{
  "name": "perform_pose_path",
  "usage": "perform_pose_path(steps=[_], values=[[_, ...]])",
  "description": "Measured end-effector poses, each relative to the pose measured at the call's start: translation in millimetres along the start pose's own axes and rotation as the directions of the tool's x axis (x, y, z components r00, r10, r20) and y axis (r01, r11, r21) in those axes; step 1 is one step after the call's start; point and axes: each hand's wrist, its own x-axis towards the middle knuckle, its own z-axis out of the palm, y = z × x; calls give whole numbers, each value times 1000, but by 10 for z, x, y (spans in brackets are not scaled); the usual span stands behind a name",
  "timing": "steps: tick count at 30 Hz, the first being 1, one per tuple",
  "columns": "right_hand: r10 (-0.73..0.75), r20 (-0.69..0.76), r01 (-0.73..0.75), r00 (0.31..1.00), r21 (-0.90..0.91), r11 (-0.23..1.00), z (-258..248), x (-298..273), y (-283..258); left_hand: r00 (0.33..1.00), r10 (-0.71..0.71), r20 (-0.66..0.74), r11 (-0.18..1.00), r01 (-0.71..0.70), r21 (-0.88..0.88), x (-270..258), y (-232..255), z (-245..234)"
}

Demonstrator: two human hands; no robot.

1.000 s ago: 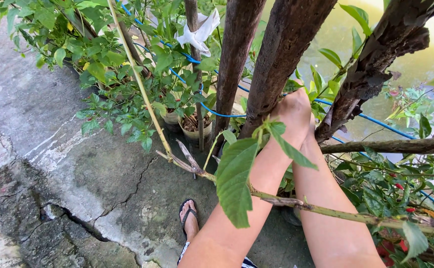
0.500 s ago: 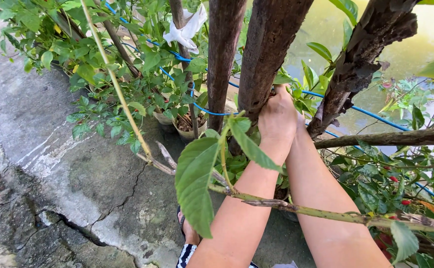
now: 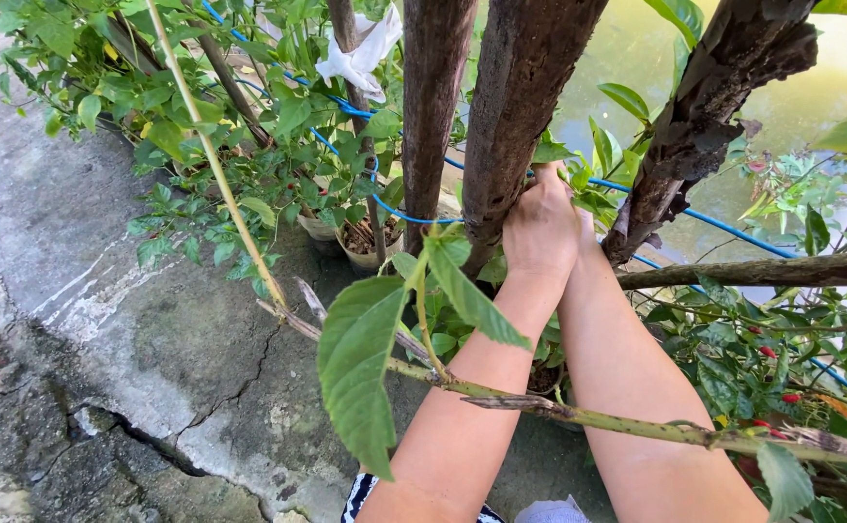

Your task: Picking small red and green chili peppers from a plant.

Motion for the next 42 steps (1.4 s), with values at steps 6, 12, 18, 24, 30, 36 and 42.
perform_pose_path(steps=[6, 12, 18, 24, 30, 36, 42], values=[[-41, 242, 46, 970, -15, 999, 107, -40, 7, 999, -39, 18, 998, 40, -47, -15, 86, -100], [27, 354, -181, 935, 411, 893, -17, 174, 38, 999, -21, -27, 999, 20, -32, -124, 91, -201], [125, 40, -131, 991, 410, 903, -158, 450, -7, 988, -34, -152, 963, -9, -270, -475, -250, -41], [224, -5, -208, 975, 347, 914, 198, 47, -43, 964, 18, -266, 901, -131, -414, -517, -488, 220], [190, 96, -212, 977, 402, 891, 75, 38, -13, 955, 39, -293, 970, -107, -220, -424, -187, -27], [235, 99, -255, 967, 429, 867, 81, 57, -36, 945, 15, -327, 995, -48, -92, -460, -106, -132], [248, 43, -239, 968, 466, 852, 88, 201, -63, 964, -63, -259, 995, 39, -96, -505, -151, -95]])
